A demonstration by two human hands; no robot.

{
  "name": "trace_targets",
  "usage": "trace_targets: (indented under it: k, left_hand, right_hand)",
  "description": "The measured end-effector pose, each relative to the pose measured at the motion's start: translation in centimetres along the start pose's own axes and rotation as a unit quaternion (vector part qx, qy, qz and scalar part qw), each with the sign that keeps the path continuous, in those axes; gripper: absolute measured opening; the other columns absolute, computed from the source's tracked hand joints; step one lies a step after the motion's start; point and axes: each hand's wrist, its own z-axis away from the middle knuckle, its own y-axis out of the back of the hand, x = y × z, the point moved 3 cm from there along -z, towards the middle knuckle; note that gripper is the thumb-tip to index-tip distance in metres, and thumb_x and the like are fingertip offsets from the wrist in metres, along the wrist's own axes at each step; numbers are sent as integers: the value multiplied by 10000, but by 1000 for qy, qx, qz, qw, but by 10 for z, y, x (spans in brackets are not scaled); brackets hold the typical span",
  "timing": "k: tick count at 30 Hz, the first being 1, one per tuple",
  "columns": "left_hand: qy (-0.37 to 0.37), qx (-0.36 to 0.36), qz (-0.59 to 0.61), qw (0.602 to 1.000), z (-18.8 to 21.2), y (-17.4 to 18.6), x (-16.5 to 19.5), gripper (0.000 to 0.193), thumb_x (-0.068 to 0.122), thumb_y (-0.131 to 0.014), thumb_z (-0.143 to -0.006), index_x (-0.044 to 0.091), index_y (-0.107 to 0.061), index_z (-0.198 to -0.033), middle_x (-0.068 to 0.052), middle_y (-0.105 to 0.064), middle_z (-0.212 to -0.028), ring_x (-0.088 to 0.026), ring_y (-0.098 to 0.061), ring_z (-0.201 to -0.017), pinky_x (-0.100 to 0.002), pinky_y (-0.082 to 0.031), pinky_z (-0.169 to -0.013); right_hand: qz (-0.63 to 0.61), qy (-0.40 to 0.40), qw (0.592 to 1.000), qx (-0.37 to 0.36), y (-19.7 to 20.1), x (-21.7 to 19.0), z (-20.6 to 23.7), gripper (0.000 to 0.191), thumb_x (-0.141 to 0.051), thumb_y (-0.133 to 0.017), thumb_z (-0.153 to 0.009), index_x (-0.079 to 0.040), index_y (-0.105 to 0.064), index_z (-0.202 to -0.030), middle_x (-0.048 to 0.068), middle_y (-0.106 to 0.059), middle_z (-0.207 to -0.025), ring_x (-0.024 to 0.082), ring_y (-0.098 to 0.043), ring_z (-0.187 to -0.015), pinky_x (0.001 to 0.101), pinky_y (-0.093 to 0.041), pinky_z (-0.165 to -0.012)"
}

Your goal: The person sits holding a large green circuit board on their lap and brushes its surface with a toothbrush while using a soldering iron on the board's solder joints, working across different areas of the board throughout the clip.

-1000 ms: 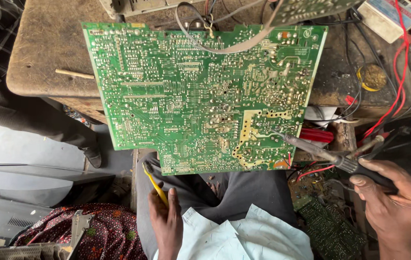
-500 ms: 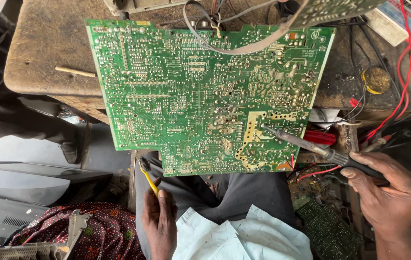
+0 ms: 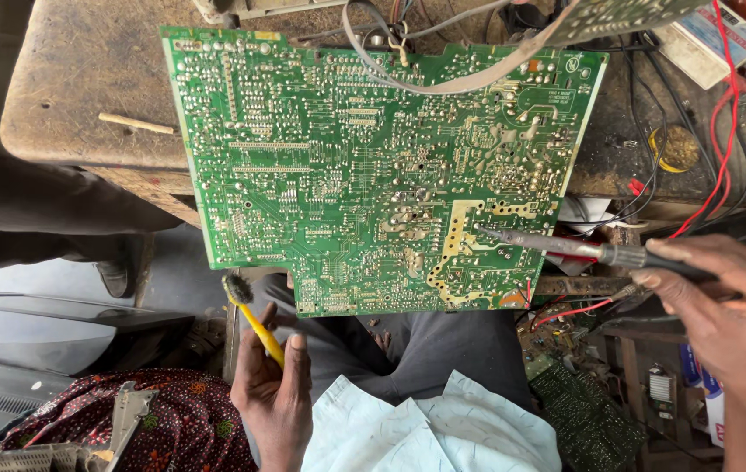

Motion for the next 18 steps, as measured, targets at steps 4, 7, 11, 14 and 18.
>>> trace_targets:
  k: [4, 7, 11, 14, 18]
  left_hand:
    - [-114, -34, -44, 992, -6, -9, 20, 302, -49, -688, -948, -59, -652, -1247, -29, -591, -1115, -11, -506, -804, -159, -410, -644]
    - [-127, -22, -53, 990, -9, -12, 27, 335, -64, -732, -915, -61, -695, -1247, -40, -579, -1112, -31, -525, -891, -157, -433, -717]
    - [-205, -20, -107, 973, -6, -17, 34, 489, -82, -812, -845, -51, -683, -1316, -21, -536, -1031, -63, -489, -862, -193, -403, -770]
    - [-227, 0, -108, 968, -4, -23, 33, 553, -72, -863, -775, -41, -675, -1294, -19, -493, -1004, -61, -469, -774, -198, -392, -678]
    - [-265, 31, -143, 953, -3, -28, 27, 560, -62, -900, -750, -47, -673, -1263, -29, -473, -1007, -60, -460, -753, -212, -390, -664]
  right_hand:
    - [7, 13, 999, -33, 11, 12, -22, 270, -36, -779, -942, -20, -734, -1207, 131, -720, -1082, 106, -677, -707, 187, -549, -586]
    - [44, 56, 993, -91, 19, 22, -45, 257, -108, -762, -932, -33, -736, -1176, 117, -725, -1074, 113, -694, -717, 201, -564, -606]
    - [73, 174, 967, -171, 29, 33, -79, 311, -235, -737, -892, -109, -725, -1176, 88, -730, -1119, 102, -721, -839, 188, -579, -657]
    - [105, 224, 946, -210, 32, 42, -108, 283, -292, -755, -914, -146, -742, -1156, 75, -751, -1160, 101, -731, -920, 193, -591, -733]
    - [106, 243, 929, -259, 27, 50, -144, 414, -317, -769, -855, -110, -731, -1211, 81, -750, -1116, 127, -729, -923, 246, -589, -790]
